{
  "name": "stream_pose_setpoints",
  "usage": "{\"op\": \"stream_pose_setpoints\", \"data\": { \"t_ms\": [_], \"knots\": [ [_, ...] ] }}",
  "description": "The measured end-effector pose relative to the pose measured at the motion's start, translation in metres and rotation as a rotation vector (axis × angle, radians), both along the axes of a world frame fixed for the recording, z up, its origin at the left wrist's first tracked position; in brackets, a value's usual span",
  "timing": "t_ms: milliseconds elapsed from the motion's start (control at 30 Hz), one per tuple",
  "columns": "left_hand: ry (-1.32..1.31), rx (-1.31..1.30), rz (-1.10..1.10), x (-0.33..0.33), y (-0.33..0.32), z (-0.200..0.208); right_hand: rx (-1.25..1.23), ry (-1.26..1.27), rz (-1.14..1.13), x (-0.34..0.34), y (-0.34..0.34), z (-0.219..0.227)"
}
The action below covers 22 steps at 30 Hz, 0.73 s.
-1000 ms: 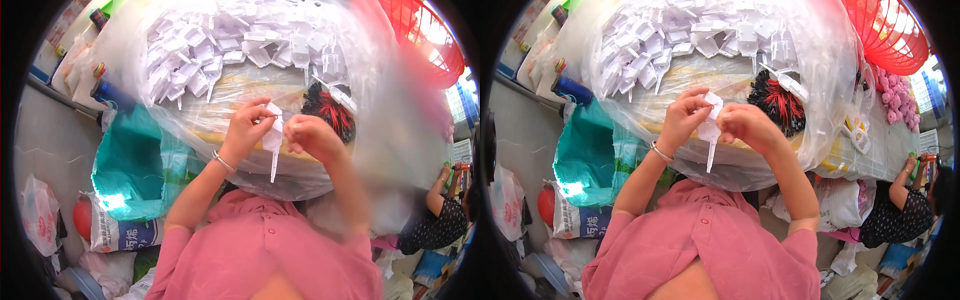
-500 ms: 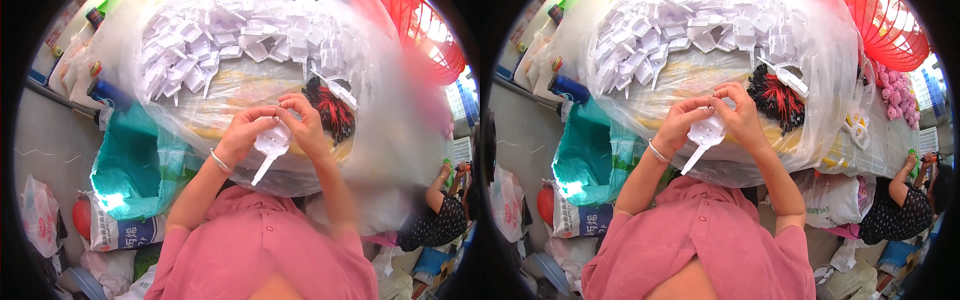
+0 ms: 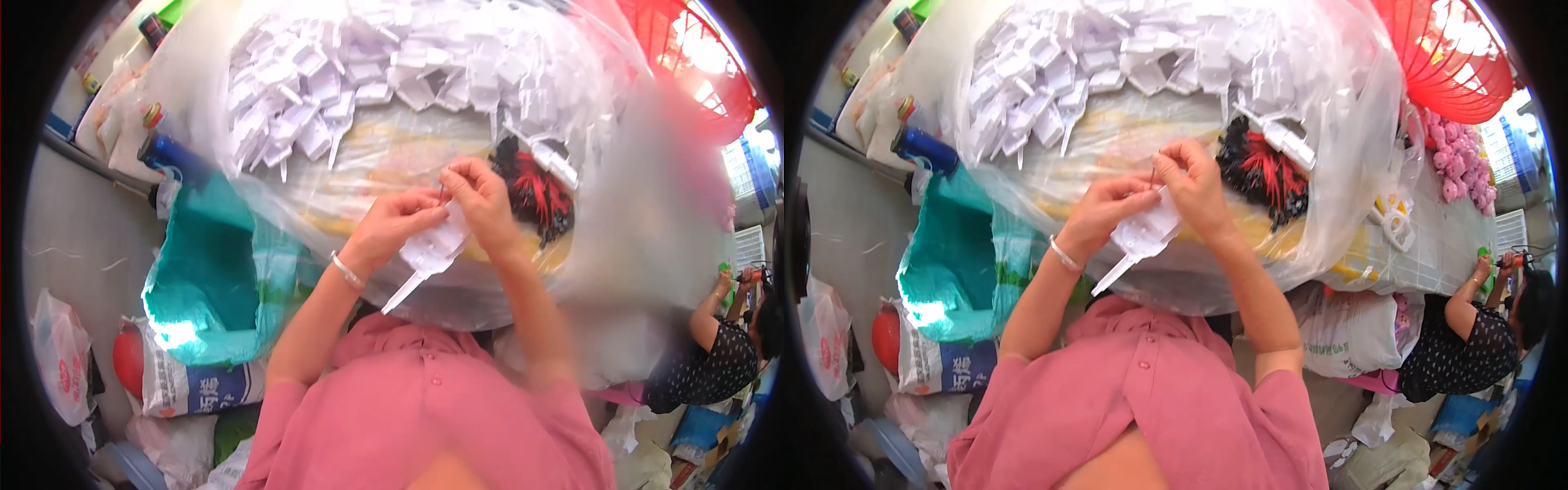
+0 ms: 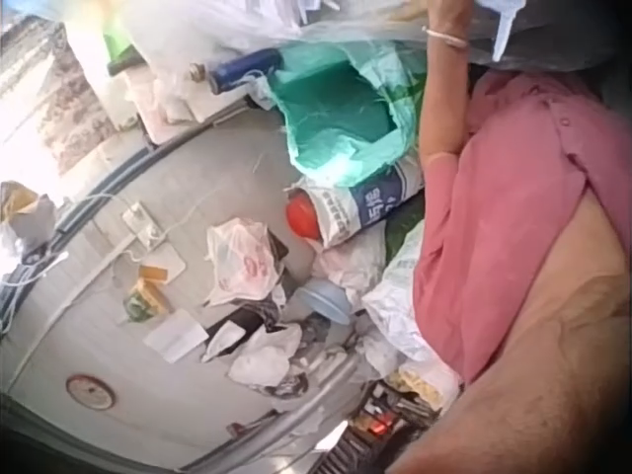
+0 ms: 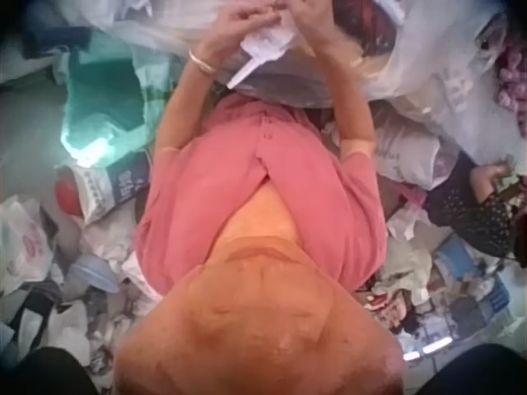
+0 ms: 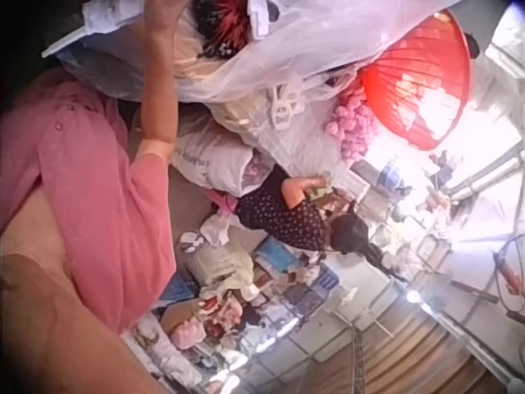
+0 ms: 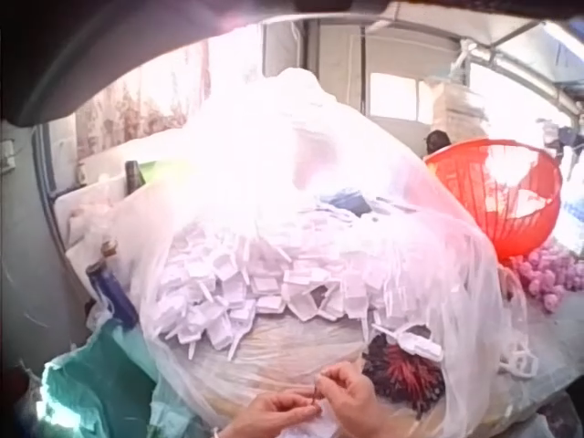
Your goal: The person assembles small white plastic housings by hand, inserting wires and small internal parts into them.
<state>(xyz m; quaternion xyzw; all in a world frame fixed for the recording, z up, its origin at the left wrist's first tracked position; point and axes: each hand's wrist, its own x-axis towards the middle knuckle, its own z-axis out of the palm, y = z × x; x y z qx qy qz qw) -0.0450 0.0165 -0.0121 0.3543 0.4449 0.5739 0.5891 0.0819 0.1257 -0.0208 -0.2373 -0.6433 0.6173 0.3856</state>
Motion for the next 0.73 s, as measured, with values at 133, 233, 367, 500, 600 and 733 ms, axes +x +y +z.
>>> {"op": "stream_pose_setpoints", "data": {
  "t_ms": [133,233,367,500,600,733],
  "knots": [
    [0.157,0.069,0.12,-0.009,-0.016,0.008,-0.113,0.06,0.093,-0.021,-0.004,0.0],
    [0.391,0.079,0.273,-0.022,-0.047,0.027,0.097,-0.041,0.171,-0.036,-0.018,0.016],
    [0.865,0.05,0.639,-0.059,-0.113,0.069,0.584,-0.362,-0.109,-0.04,0.032,0.021],
    [1.143,0.005,0.998,-0.135,-0.212,0.048,0.814,-1.093,-0.54,-0.03,0.108,0.004],
    [1.642,-0.412,0.856,-0.2,-0.304,-0.02,0.792,-1.183,-0.506,-0.046,0.125,-0.005],
    [1.905,-0.654,0.777,-0.168,-0.267,-0.011,0.733,-1.144,-0.446,-0.043,0.152,-0.013]
  ]
}}
